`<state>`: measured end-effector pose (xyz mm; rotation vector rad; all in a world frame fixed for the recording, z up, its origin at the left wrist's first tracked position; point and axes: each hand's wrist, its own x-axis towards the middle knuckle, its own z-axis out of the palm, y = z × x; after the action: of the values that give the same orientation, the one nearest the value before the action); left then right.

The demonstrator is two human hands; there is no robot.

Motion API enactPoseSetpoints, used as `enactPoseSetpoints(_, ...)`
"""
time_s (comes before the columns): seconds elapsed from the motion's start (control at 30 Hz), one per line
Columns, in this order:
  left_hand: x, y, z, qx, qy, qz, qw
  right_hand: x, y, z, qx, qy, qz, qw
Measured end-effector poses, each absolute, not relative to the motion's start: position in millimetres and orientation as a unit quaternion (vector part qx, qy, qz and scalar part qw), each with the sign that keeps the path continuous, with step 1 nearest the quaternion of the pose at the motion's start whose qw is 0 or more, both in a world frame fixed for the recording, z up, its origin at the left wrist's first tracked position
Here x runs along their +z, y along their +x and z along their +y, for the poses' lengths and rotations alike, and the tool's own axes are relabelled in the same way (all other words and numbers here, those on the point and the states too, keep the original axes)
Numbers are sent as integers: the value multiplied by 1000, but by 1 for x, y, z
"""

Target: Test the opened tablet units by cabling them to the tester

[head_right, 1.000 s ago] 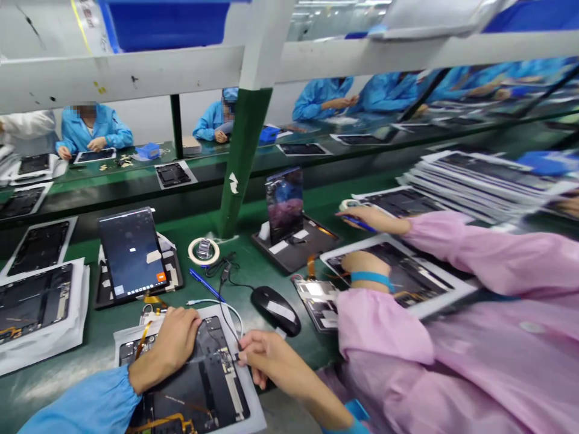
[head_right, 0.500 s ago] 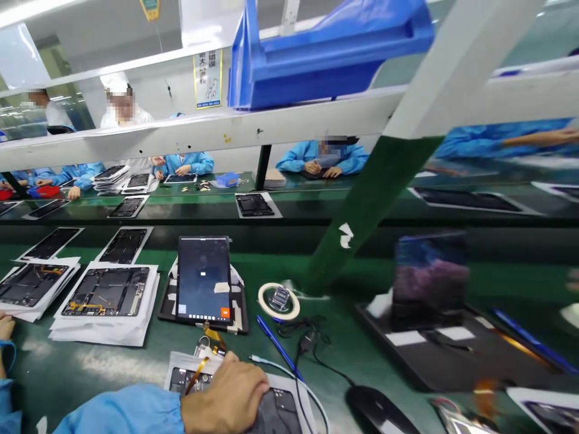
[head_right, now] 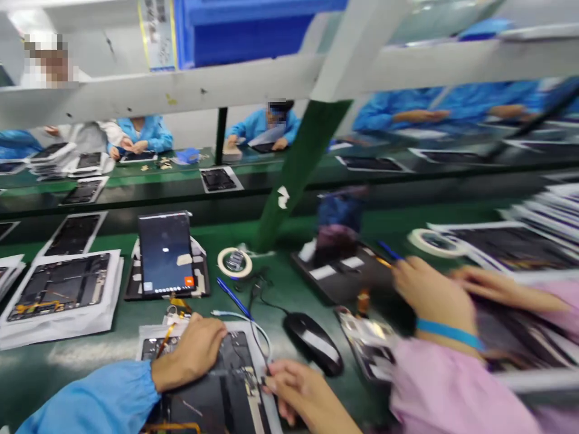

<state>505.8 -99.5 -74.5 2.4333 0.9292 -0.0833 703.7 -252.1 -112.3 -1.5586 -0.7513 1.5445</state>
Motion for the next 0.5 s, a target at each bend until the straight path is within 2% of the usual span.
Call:
enactPoseSetpoints(0.23,-87,510,-89,14,911,320,262,-98,700,-242,605,-607,-277,435)
enactPoseSetpoints(0.5,-92,510,-94,32,911,317,260,-95,701,-242,617,-610,-303,394)
